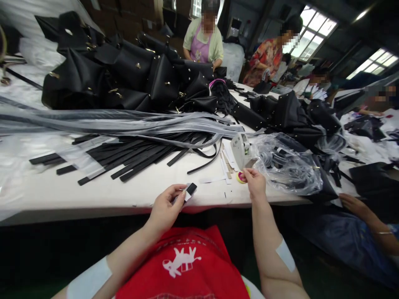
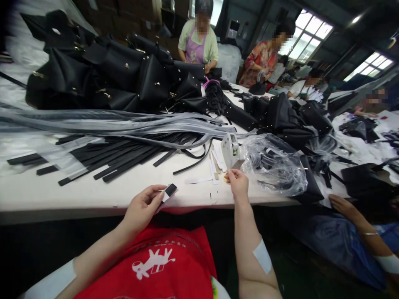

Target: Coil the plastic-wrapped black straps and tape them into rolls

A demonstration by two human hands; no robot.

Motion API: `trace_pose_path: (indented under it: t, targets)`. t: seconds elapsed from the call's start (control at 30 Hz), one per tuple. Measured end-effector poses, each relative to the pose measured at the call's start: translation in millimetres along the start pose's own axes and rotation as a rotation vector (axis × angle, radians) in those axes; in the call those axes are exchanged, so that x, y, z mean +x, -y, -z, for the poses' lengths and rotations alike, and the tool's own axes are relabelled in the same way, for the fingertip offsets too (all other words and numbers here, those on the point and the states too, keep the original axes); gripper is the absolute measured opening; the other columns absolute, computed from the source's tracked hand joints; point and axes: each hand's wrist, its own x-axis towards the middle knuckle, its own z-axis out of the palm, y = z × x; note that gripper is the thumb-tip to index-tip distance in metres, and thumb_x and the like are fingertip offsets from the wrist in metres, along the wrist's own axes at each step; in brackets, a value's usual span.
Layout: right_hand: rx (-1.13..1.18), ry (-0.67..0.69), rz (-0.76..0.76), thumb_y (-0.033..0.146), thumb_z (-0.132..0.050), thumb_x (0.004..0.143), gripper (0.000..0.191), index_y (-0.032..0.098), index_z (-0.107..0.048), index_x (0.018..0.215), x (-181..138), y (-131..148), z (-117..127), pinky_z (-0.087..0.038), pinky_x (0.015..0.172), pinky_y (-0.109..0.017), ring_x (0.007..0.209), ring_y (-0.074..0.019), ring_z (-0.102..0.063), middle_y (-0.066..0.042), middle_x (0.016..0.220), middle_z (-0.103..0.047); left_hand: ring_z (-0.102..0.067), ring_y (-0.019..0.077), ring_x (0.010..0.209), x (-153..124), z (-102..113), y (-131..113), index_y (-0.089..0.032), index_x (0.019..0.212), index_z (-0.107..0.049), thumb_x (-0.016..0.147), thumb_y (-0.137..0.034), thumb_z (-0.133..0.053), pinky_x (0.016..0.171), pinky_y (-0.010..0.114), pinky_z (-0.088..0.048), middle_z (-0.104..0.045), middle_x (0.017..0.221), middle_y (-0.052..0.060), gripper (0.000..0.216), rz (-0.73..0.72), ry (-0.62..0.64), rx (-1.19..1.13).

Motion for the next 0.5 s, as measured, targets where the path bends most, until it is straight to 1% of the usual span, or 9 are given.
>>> trace_pose_path:
  t: [0.07,0.1,0.13,0.2,0.23,0.3,0.5]
  targets:
    - [0.059,0.173,0.021,0.044,-0.071,0.068,0.03,0.015,-0.065,0.073,-41.8,13.2,-26.4,-0.046,0.05,-0.022,0.049,-0.0104,-0.055,0.0,0.057,-0.063,-0.061,0.0146,0.067,1.6,-3.0,5.7,-0.015,0.106,-0.061,0.083,-0.043,-0.058,0.058,0.023,-0.044,-0.069,0.077,0.003,0.036,-0.011,0.005,0.029]
    - [0.129,0.327,0.026,0.044,-0.07,0.07,0.029,0.015,-0.064,0.073,-62.1,19.4,-39.5,-0.045,0.048,-0.022,0.048,-0.0102,-0.054,0.0,0.055,-0.062,-0.062,0.0152,0.068,2.3,-4.5,7.2,-0.015,0.107,-0.061,0.083,-0.042,-0.057,0.059,0.023,-0.045,-0.07,0.078,0.004,0.036,-0.017,0.009,0.041]
    - [0.19,0.451,0.006,0.044,-0.069,0.072,0.029,0.015,-0.064,0.072,-80.6,24.9,-51.6,-0.044,0.047,-0.021,0.047,-0.0096,-0.052,0.001,0.052,-0.06,-0.063,0.0158,0.07,2.9,-5.6,7.9,-0.014,0.107,-0.061,0.084,-0.042,-0.057,0.06,0.024,-0.046,-0.07,0.08,0.004,0.036,-0.022,0.013,0.052]
    - [0.279,0.617,-0.059,0.045,-0.07,0.073,0.03,0.016,-0.063,0.071,-109.6,32.7,-71.1,-0.042,0.045,-0.02,0.045,-0.0084,-0.051,0.002,0.051,-0.06,-0.064,0.0167,0.071,3.4,-6.8,7.3,-0.014,0.107,-0.061,0.084,-0.042,-0.057,0.061,0.025,-0.047,-0.071,0.081,0.005,0.036,-0.027,0.015,0.069]
    - [0.302,0.66,-0.091,0.046,-0.071,0.073,0.031,0.016,-0.063,0.071,-119.4,34.6,-78.1,-0.041,0.044,-0.019,0.044,-0.008,-0.05,0.002,0.051,-0.06,-0.064,0.0172,0.072,3.4,-6.7,6.6,-0.014,0.107,-0.061,0.084,-0.041,-0.057,0.062,0.025,-0.048,-0.071,0.082,0.005,0.036,-0.025,0.013,0.074]
    - [0.323,0.701,-0.132,0.047,-0.072,0.072,0.033,0.016,-0.062,0.07,-130.4,34.8,-87.6,-0.04,0.044,-0.019,0.043,-0.0075,-0.05,0.003,0.05,-0.06,-0.065,0.0179,0.073,2.8,-5.3,5.5,-0.014,0.106,-0.062,0.083,-0.041,-0.058,0.063,0.026,-0.049,-0.071,0.083,0.006,0.036,-0.021,0.001,0.079]
    - [0.292,0.723,-0.203,0.051,-0.075,0.067,0.039,0.015,-0.06,0.065,-129.7,22.4,-100.6,-0.035,0.039,-0.016,0.039,-0.0057,-0.046,0.004,0.046,-0.057,-0.065,0.018,0.073,1.1,0.0,8.0,-0.015,0.107,-0.062,0.084,-0.042,-0.057,0.067,0.028,-0.05,-0.071,0.083,0.005,0.036,-0.039,-0.009,0.087]
